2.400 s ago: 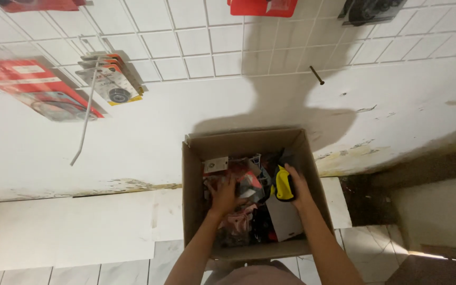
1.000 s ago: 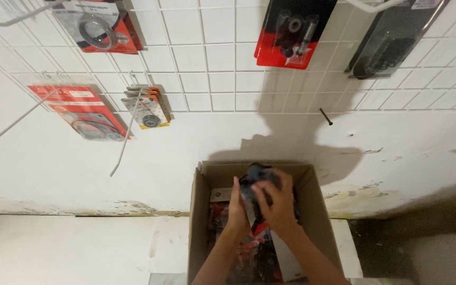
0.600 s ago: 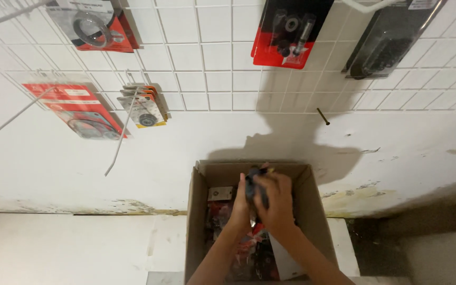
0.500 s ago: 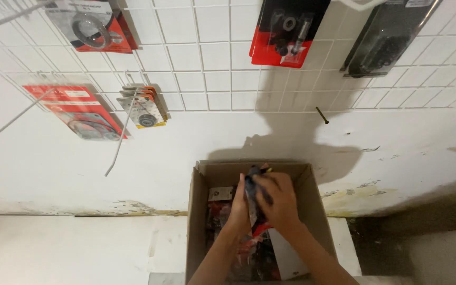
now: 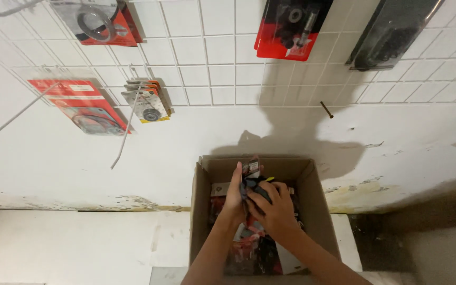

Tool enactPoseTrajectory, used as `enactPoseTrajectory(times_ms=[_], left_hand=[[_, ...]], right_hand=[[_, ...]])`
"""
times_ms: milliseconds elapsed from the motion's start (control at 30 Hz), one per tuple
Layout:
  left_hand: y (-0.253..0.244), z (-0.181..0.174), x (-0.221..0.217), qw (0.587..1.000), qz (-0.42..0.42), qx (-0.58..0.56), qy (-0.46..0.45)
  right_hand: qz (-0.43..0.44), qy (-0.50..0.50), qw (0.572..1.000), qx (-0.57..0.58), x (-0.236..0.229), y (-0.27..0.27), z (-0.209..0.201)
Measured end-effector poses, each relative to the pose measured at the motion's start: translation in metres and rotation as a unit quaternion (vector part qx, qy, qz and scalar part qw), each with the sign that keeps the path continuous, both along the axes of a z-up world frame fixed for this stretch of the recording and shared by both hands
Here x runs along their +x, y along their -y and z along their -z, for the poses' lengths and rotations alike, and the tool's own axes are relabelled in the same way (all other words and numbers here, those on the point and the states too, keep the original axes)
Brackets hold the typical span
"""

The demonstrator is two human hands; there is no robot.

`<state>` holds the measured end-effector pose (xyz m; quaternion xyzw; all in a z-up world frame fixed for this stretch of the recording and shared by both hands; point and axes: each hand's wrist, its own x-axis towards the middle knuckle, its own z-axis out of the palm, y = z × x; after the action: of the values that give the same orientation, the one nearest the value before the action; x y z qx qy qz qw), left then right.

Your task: The person wipes the surface of various packaged items retrieved from a cardboard box using a dark cloth. They handle each item individually, wiping it before placing it back into the box or onto a nearby wall grid.

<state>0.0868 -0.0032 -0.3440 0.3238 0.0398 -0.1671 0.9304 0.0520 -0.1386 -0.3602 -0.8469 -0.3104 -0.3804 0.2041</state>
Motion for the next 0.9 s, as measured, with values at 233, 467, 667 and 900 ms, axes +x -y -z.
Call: enactPoseTrajectory(times_ms=[233,467,667,900], left_hand=[[0.011,-0.004,-0.007,0.997,-0.013,0.072,-0.024],[0.008,0.024,0.017,0.996,-0.070,0.050,-0.031],[0.007,-0.005,0.011,0.992,-0.095,0.083,-0.012],[0.004,0.025,0.036,0.982,-0.151,-0.112,-0.002]], right_hand=[[0.060,-0.011,0.996,0.061,0.020,-0.007,-0.005],[0.000,0.021,1.000,0.007,0.003,-0.003,0.015],[0.036,-0.014,0.997,0.066,-0.002,-0.012,0.004],[-0.016,-0.165,0.973,0.161,-0.029,-0.009,0.012]])
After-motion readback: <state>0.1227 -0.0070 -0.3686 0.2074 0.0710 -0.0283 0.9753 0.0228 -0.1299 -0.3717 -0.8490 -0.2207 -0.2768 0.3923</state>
